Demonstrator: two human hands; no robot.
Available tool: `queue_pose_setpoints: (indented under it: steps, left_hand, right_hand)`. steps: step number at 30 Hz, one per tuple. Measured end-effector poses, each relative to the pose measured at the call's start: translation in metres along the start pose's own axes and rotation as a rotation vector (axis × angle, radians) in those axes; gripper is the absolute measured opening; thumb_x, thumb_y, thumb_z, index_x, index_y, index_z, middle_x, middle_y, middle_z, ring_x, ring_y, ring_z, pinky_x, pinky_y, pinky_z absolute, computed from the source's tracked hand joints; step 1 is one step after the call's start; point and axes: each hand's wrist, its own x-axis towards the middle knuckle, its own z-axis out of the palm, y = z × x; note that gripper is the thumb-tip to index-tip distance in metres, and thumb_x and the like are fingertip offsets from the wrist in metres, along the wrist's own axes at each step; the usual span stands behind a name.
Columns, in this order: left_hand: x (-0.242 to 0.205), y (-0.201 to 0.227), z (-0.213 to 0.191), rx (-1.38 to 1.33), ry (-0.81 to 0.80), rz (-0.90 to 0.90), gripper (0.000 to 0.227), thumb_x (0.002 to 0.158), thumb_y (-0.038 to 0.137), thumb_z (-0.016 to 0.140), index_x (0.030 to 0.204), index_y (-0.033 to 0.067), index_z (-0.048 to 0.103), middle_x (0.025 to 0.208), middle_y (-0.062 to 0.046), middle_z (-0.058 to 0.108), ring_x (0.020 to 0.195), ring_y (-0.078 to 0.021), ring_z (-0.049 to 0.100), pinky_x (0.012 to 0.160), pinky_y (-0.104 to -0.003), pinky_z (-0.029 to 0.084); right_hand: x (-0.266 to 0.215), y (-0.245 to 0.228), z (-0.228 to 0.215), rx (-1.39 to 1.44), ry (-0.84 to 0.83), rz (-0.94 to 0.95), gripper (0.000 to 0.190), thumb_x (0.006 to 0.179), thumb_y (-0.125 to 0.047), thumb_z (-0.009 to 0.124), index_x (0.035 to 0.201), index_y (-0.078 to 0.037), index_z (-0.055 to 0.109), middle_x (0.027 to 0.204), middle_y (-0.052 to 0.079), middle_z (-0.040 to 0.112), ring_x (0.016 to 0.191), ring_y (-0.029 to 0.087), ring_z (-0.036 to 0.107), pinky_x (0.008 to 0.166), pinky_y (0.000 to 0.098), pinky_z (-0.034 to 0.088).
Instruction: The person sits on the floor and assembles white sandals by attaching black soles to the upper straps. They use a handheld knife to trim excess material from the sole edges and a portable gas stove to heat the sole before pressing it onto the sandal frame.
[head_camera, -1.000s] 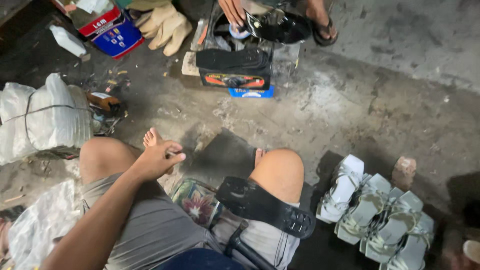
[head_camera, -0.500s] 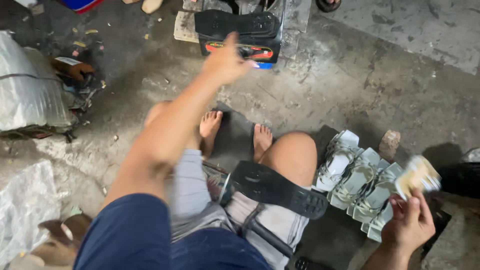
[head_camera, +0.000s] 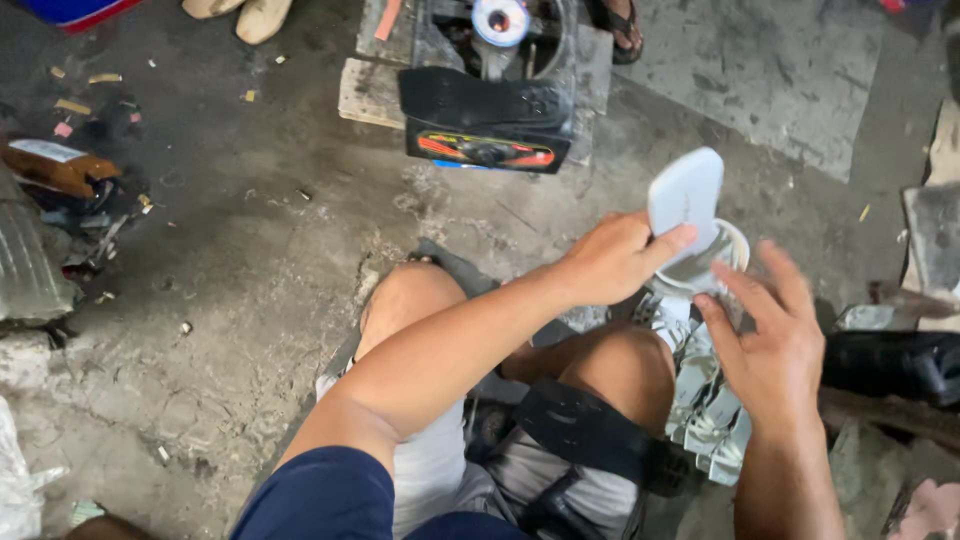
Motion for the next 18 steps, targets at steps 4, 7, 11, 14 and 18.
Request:
queue_pose_setpoints:
  steps: [4,7,11,14,18]
  left_hand:
    - [0.004,-0.019,-0.038,-0.153,0.145,-0.144,0.048,0.101,0.045,0.054,0.121,0.0043,0.070,0.111,-0.018,0.078,0.104,-0.0297,0.076,0.089,-0.039,0.057]
    - [0.011,-0.033,-0.066,-0.355,0.119,-0.353,0.049,0.101,0.043,0.053,0.116,0.0007,0.071,0.099,-0.027,0.079,0.088,-0.0387,0.079,0.075,-0.047,0.063]
    - [0.021,-0.041,-0.099,-0.318,0.216,-0.366,0.067,0.097,0.053,0.056,0.131,-0.0044,0.056,0.115,-0.029,0.070,0.101,-0.0378,0.072,0.084,-0.048,0.060]
    - [0.022,-0.039,-0.121,0.115,0.265,-0.373,0.095,0.095,0.060,0.064,0.153,-0.0068,0.027,0.133,-0.031,0.057,0.117,-0.0383,0.062,0.098,-0.048,0.051]
    - [0.008,-0.033,-0.117,0.457,-0.086,-0.577,0.084,0.090,0.057,0.066,0.147,0.0025,0.039,0.133,-0.025,0.060,0.117,-0.0398,0.064,0.098,-0.050,0.051]
  right_hand:
    - [0.036,-0.014,0.023,0.069,-0.104,-0.104,0.031,0.087,-0.014,0.087,0.115,-0.009,0.077,0.136,0.017,0.069,0.116,0.029,0.071,0.096,0.0386,0.058]
    - [0.061,-0.021,0.036,0.195,-0.244,0.039,0.039,0.080,-0.014,0.087,0.116,-0.007,0.075,0.134,0.018,0.068,0.096,0.024,0.074,0.081,0.0335,0.061]
    - [0.095,-0.018,0.066,0.218,-0.220,-0.020,0.032,0.088,-0.011,0.085,0.117,-0.003,0.073,0.130,0.017,0.070,0.102,0.023,0.075,0.088,0.0320,0.062]
    - [0.144,0.002,0.100,0.046,-0.204,-0.143,0.026,0.094,-0.013,0.087,0.110,-0.001,0.070,0.111,0.013,0.072,0.099,0.023,0.073,0.085,0.0346,0.060]
    - [0.241,0.050,0.172,0.037,-0.197,-0.230,0.034,0.091,-0.021,0.087,0.113,0.000,0.072,0.100,0.014,0.074,0.087,0.024,0.072,0.075,0.0377,0.057]
